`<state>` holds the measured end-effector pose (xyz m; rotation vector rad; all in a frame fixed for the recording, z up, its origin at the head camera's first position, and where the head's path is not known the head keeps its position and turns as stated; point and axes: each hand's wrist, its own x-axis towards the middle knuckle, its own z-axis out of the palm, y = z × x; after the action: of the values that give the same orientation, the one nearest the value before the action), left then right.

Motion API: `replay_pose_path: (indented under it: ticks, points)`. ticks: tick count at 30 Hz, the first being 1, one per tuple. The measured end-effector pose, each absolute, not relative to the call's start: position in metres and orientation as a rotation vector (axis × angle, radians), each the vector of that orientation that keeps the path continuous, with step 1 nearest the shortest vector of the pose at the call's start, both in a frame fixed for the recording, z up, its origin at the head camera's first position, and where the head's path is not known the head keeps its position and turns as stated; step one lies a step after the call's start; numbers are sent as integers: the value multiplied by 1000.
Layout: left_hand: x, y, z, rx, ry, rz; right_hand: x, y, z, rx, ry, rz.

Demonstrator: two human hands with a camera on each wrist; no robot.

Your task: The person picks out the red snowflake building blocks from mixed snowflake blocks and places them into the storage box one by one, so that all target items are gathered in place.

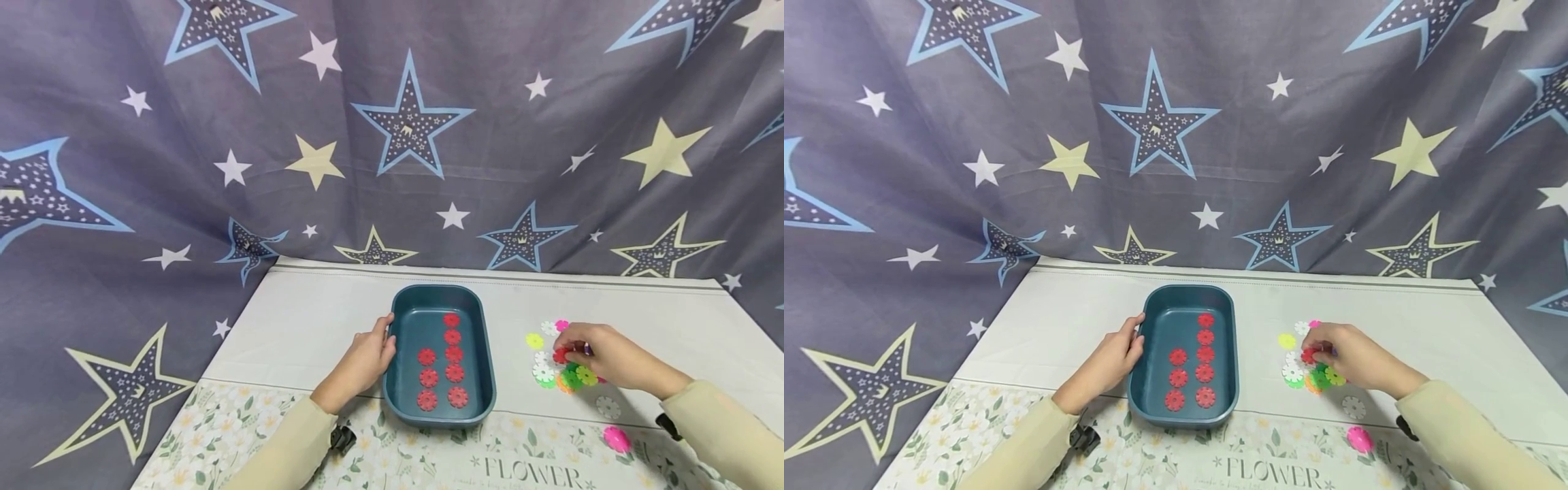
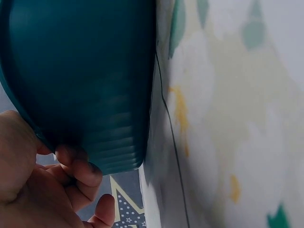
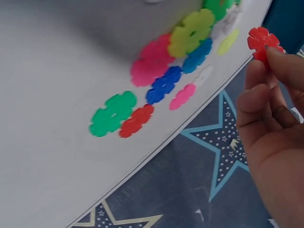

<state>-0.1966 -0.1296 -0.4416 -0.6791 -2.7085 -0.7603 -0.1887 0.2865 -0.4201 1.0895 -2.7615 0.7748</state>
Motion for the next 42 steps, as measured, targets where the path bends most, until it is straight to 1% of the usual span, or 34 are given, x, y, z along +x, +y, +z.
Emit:
replay_pose_path:
  ticks: [14,21,32,36,42]
  points:
    - [-198,-130,-444,-670,-2720,-761,-190,255,-408,1244,-2686,731]
    - [-198,-130,-442,-653,-2735,-770,-193,228,-389,1343,-2605,710]
    - [-197,-132,-442,-657,-2745,-782,-211,185,-368,1432,-2655,641]
    - [-197,-133,-443,-656,-2738,-780,-223,163,-372,1493,-2656,678]
    - [-197,-132,-442,-670,-2733,-777,-250,127,-386,1575,-2606,685]
